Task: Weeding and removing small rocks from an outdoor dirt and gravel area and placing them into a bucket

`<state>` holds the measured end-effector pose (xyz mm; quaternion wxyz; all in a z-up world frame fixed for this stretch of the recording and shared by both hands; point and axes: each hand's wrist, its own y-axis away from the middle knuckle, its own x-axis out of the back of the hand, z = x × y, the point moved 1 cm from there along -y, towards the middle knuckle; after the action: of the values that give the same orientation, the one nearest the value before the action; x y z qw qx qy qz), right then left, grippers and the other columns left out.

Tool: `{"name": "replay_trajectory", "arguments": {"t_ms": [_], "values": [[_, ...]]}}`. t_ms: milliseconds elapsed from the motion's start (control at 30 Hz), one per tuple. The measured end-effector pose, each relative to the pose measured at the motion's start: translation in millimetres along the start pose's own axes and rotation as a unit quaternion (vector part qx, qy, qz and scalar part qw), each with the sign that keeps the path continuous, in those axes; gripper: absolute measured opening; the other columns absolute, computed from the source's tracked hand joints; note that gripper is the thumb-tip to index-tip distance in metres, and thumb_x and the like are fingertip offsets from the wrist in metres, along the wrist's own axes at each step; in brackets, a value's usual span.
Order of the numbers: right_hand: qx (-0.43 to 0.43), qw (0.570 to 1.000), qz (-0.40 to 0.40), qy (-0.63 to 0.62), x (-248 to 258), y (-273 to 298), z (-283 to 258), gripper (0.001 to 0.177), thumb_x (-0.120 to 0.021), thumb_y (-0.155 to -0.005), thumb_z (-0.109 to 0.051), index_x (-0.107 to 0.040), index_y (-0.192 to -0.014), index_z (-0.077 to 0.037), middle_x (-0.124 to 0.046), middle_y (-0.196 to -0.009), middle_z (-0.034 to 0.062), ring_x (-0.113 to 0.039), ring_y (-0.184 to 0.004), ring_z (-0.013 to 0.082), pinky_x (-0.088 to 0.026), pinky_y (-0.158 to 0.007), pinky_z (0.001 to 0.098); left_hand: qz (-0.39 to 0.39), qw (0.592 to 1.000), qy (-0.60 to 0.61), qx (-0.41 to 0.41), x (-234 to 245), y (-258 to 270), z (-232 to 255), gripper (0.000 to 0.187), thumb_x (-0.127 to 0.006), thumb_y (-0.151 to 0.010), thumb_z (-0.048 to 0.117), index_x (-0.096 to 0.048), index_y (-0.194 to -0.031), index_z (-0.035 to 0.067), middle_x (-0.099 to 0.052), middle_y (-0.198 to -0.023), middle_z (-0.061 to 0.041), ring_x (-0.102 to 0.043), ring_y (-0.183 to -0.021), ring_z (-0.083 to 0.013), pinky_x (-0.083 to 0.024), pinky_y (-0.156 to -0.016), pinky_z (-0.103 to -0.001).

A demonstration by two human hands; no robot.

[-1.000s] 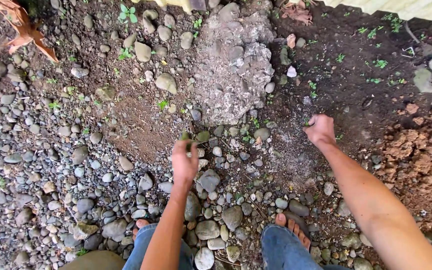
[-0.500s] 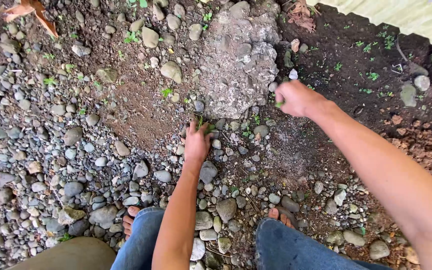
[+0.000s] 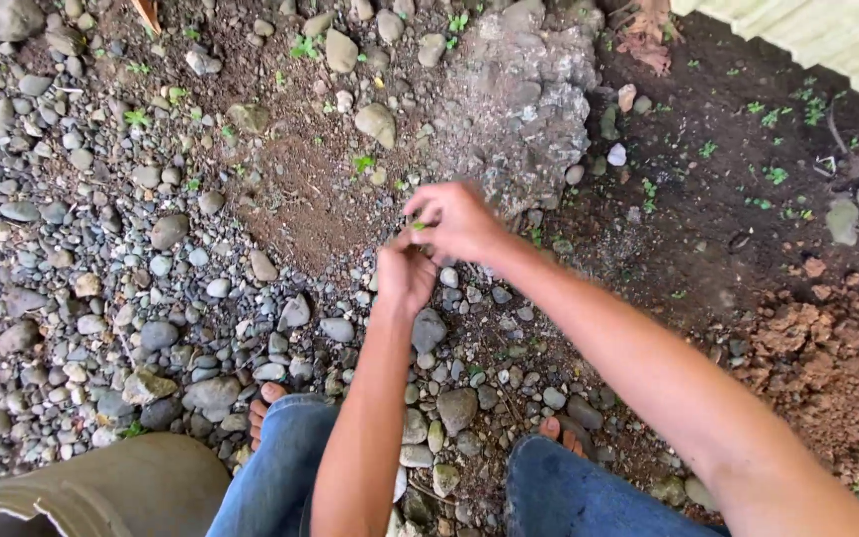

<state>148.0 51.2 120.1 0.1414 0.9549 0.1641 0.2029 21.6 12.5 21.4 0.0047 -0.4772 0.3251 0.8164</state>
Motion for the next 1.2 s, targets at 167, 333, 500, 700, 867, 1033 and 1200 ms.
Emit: {"name": "replay_trajectory", "arguments": {"t_ms": [167, 333, 500, 700, 867, 1033, 1200], "values": [[0.191, 0.976, 0.017, 0.103, -36.3, -13.5, -49.5, 0.055, -0.090, -0.070, -0.014, -0.070, -0.121, -0.010, -0.075, -0.105, 0.0052, -0.065, -0.104, 0.0219, -0.049, -0.099, 0.0454, 0.072, 0.994, -0.080, -0.036, -3.4, 21.0, 87.1, 0.029, -0.040, -0.104, 0.024, -0.060, -0.115, 0.006, -0.066, -0.100, -0.006, -0.063, -0.080, -0.0139, -0.056, -0.065, -0.029], [0.392, 0.917, 0.056, 0.053, -90.9, -14.0, -113.6, 0.079, -0.098, -0.065, -0.032, -0.058, -0.130, -0.011, -0.048, -0.134, 0.0103, -0.051, -0.131, 0.0295, -0.045, -0.112, 0.0467, 0.158, 0.943, -0.287, -0.054, -21.0, 109.7, 212.1, 0.021, -0.059, -0.100, 0.025, -0.066, -0.093, 0.007, -0.065, -0.084, -0.003, -0.061, -0.065, -0.0121, -0.048, -0.051, -0.027], [0.429, 0.899, -0.076, -0.041, -189.8, -6.8, -181.8, 0.068, -0.089, -0.083, -0.029, -0.052, -0.137, -0.011, -0.051, -0.136, 0.0092, -0.054, -0.127, 0.0264, -0.049, -0.106, 0.0386, 0.250, 0.775, -0.576, -0.067, -6.4, 243.2, 297.8, 0.047, -0.066, -0.102, 0.035, -0.064, -0.068, 0.004, -0.051, -0.059, -0.001, -0.042, -0.047, -0.0106, -0.032, -0.041, -0.033], [0.470, 0.846, -0.239, -0.085, -318.5, 44.8, -260.7, 0.057, -0.078, -0.093, -0.015, -0.049, -0.141, -0.006, -0.057, -0.132, 0.0119, -0.057, -0.123, 0.0264, -0.048, -0.107, 0.0406, 0.363, 0.579, -0.695, -0.226, 17.7, 400.9, 325.8, 0.031, -0.063, -0.096, 0.028, -0.071, -0.090, -0.001, -0.061, -0.056, -0.017, -0.054, -0.053, -0.0098, -0.047, -0.051, -0.037], [0.463, 0.817, -0.336, -0.071, -391.2, 95.5, -289.1, 0.056, -0.075, -0.088, -0.009, -0.050, -0.138, -0.008, -0.059, -0.124, 0.0107, -0.061, -0.115, 0.0272, -0.051, -0.099, 0.0407, 0.511, 0.561, -0.607, -0.237, 46.6, 504.1, 297.7, 0.034, -0.064, -0.096, 0.029, -0.069, -0.086, -0.003, -0.065, -0.065, -0.021, -0.062, -0.054, -0.0229, -0.052, -0.056, -0.041], [0.485, 0.789, -0.376, 0.004, -426.5, 126.5, -273.6, 0.045, -0.070, -0.089, -0.004, -0.055, -0.131, -0.009, -0.063, -0.115, 0.0092, -0.064, -0.110, 0.0280, -0.053, -0.094, 0.0417, 0.612, 0.500, -0.575, -0.213, 76.1, 562.7, 260.6, 0.037, -0.067, -0.100, 0.031, -0.070, -0.087, -0.004, -0.065, -0.074, -0.026, -0.061, -0.063, -0.0432, -0.052, -0.063, -0.047], [0.471, 0.779, -0.405, 0.080, -437.0, 121.6, -258.6, 0.032, -0.067, -0.092, -0.009, -0.059, -0.123, -0.008, -0.067, -0.109, 0.0091, -0.066, -0.103, 0.0283, -0.053, -0.091, 0.0430, 0.599, 0.456, -0.640, -0.156, 87.4, 577.8, 239.0, 0.027, -0.060, -0.095, 0.025, -0.075, -0.107, 0.007, -0.072, -0.085, -0.024, -0.069, -0.080, -0.0444, -0.055, -0.076, -0.054]]}}
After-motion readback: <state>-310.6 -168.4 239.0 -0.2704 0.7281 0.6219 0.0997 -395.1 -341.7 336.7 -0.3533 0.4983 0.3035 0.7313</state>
